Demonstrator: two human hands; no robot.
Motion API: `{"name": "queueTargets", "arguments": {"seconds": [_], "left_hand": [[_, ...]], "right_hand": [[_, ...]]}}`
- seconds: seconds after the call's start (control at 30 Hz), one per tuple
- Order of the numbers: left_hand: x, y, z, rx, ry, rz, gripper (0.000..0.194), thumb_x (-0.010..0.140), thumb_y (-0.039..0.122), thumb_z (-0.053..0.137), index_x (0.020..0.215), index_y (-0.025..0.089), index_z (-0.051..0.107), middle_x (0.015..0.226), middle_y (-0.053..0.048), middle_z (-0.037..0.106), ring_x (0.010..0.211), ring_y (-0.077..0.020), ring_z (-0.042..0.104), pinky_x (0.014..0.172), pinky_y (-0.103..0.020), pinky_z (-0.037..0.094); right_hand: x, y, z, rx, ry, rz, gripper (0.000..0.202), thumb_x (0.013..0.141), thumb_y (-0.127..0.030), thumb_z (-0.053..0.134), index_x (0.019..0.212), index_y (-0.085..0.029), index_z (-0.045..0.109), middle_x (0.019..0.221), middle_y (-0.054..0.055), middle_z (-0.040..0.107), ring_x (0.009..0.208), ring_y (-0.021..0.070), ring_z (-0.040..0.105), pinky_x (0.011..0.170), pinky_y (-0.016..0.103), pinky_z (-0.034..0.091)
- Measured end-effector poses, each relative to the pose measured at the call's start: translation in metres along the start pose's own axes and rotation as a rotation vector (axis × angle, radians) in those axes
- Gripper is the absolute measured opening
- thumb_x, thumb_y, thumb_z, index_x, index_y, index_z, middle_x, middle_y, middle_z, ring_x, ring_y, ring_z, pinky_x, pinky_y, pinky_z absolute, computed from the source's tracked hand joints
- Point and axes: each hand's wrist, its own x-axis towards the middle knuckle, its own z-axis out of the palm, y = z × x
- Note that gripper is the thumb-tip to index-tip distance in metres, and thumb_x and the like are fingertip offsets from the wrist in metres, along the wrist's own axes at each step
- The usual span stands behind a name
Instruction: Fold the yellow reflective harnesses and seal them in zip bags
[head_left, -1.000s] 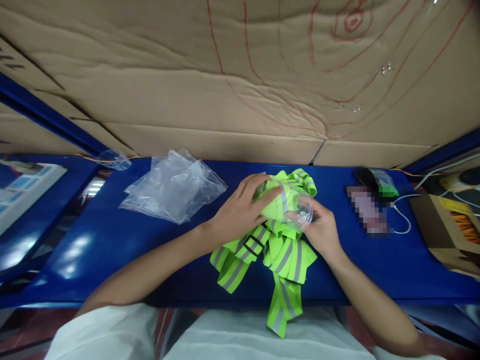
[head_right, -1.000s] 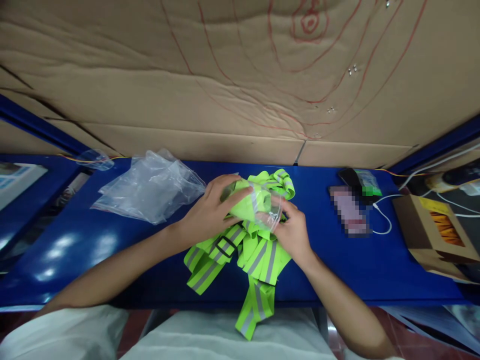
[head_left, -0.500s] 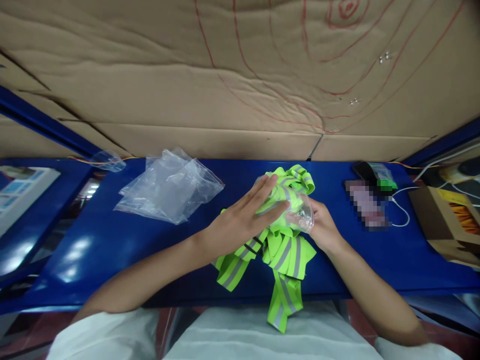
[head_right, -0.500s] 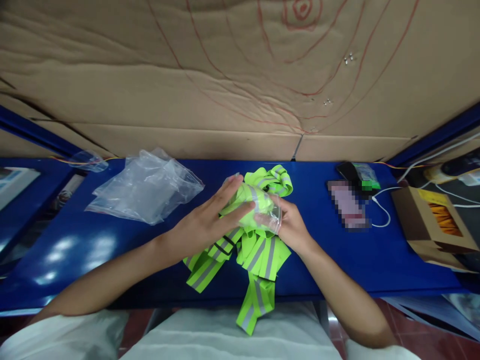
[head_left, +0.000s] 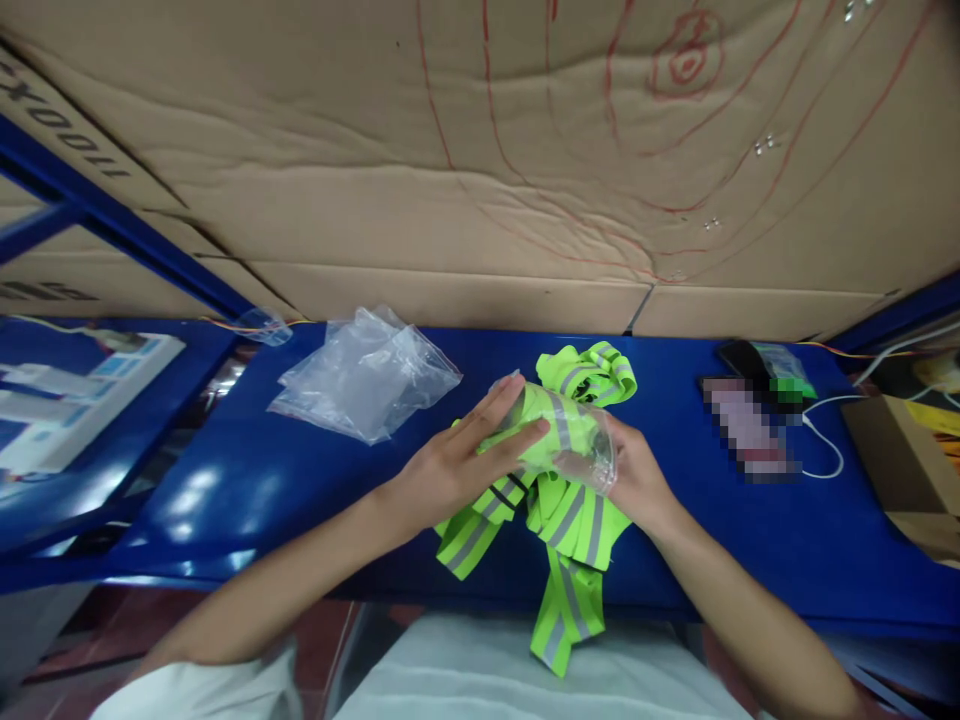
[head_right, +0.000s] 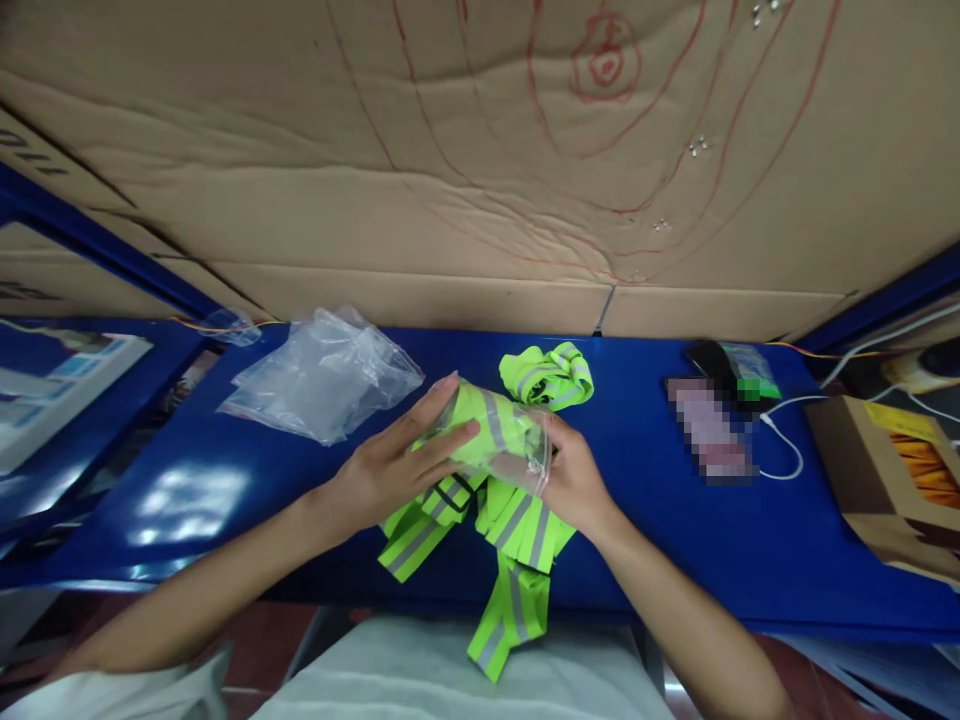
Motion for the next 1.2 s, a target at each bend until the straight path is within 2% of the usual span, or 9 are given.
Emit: {"name": "queueTargets", "arguments": {"seconds": [0.17, 0.33, 0.47, 0.6, 0.67, 0.83, 0.97, 1.07, 1.2], "left_hand": [[-0.019, -0.017, 0.017, -0.079, 0.147, 0.056, 0.076, 0.097, 0.001, 0.058, 0.164, 0.031, 0.037, 0.177, -0.011, 0.020, 0.155, -0.0290, 0.044, 0.120, -0.041, 0.056], [-0.018, -0.033, 0.018, -0.484, 0.348, -0.283, 0.037, 0.103, 0.017, 0.059, 0.139, 0.026, 0.063, 0.135, -0.011, 0.072, 0.118, -0.0189, 0.075, 0.102, -0.033, 0.065], [-0.010, -0.034, 0.013, -0.992, 0.254, -0.472, 0.059, 0.092, 0.050, 0.076, 0.139, 0.019, 0.058, 0.115, -0.012, 0.074, 0.091, -0.0174, 0.075, 0.079, -0.029, 0.064], [-0.008, -0.028, 0.008, -1.012, 0.208, -0.477, 0.035, 0.092, 0.047, 0.077, 0.087, 0.015, 0.065, 0.083, -0.004, 0.069, 0.076, -0.0133, 0.066, 0.071, -0.025, 0.054], [-0.008, -0.027, 0.006, -1.062, 0.269, -0.474, 0.037, 0.095, 0.046, 0.074, 0.079, 0.016, 0.060, 0.079, -0.002, 0.067, 0.072, -0.0121, 0.064, 0.067, -0.025, 0.052], [-0.007, -0.040, -0.002, -1.281, 0.581, -0.636, 0.033, 0.092, 0.046, 0.077, 0.083, 0.019, 0.061, 0.081, -0.001, 0.071, 0.062, -0.0108, 0.064, 0.056, -0.022, 0.050], [-0.006, -0.068, -0.005, -1.285, 0.894, -0.917, 0.037, 0.085, 0.044, 0.084, 0.084, 0.021, 0.055, 0.074, 0.003, 0.066, 0.053, -0.0098, 0.060, 0.046, -0.021, 0.045], [-0.005, -0.084, -0.001, -1.219, 0.955, -0.947, 0.041, 0.083, 0.047, 0.084, 0.096, 0.025, 0.052, 0.071, 0.005, 0.064, 0.051, -0.0127, 0.062, 0.047, -0.023, 0.047], [-0.002, -0.075, 0.000, -1.333, 0.824, -0.889, 0.062, 0.081, 0.047, 0.086, 0.121, 0.031, 0.041, 0.092, 0.002, 0.073, 0.070, -0.0188, 0.075, 0.071, -0.033, 0.062]], "right_hand": [[0.002, 0.014, -0.004, -0.050, 0.039, 0.005, 0.047, 0.069, -0.035, 0.095, 0.111, -0.024, 0.078, 0.120, 0.007, 0.078, 0.110, 0.0289, 0.074, 0.097, 0.042, 0.060], [0.007, 0.021, -0.025, 0.148, 0.213, 0.146, 0.056, 0.069, -0.041, 0.094, 0.120, -0.026, 0.075, 0.118, 0.006, 0.079, 0.097, 0.0270, 0.077, 0.086, 0.040, 0.064], [0.002, 0.022, -0.024, 0.242, 0.159, 0.166, 0.064, 0.069, -0.040, 0.095, 0.127, -0.027, 0.072, 0.130, 0.009, 0.075, 0.108, 0.0297, 0.076, 0.094, 0.043, 0.063], [-0.007, 0.028, -0.013, 0.091, -0.009, 0.145, 0.061, 0.070, -0.031, 0.095, 0.126, -0.027, 0.071, 0.124, 0.008, 0.076, 0.109, 0.0288, 0.074, 0.091, 0.039, 0.062], [-0.009, 0.030, -0.013, 0.135, 0.018, 0.112, 0.060, 0.067, -0.031, 0.096, 0.122, -0.027, 0.072, 0.121, 0.008, 0.076, 0.106, 0.0278, 0.074, 0.090, 0.038, 0.062], [0.001, 0.018, -0.027, 0.464, 0.232, 0.071, 0.044, 0.065, -0.026, 0.089, 0.106, -0.025, 0.074, 0.096, 0.003, 0.078, 0.083, 0.0234, 0.074, 0.085, 0.041, 0.064], [0.016, -0.005, -0.039, 0.596, 0.378, -0.018, 0.041, 0.075, -0.023, 0.072, 0.115, -0.028, 0.075, 0.107, 0.003, 0.079, 0.116, 0.0301, 0.072, 0.108, 0.051, 0.056], [0.022, -0.009, -0.041, 0.599, 0.459, -0.015, 0.043, 0.080, -0.022, 0.066, 0.122, -0.030, 0.075, 0.118, 0.002, 0.078, 0.133, 0.0288, 0.064, 0.116, 0.049, 0.051], [0.020, 0.006, -0.035, 0.558, 0.473, 0.097, 0.043, 0.080, -0.022, 0.072, 0.122, -0.026, 0.075, 0.121, 0.003, 0.077, 0.129, 0.0289, 0.067, 0.112, 0.048, 0.051]]}}
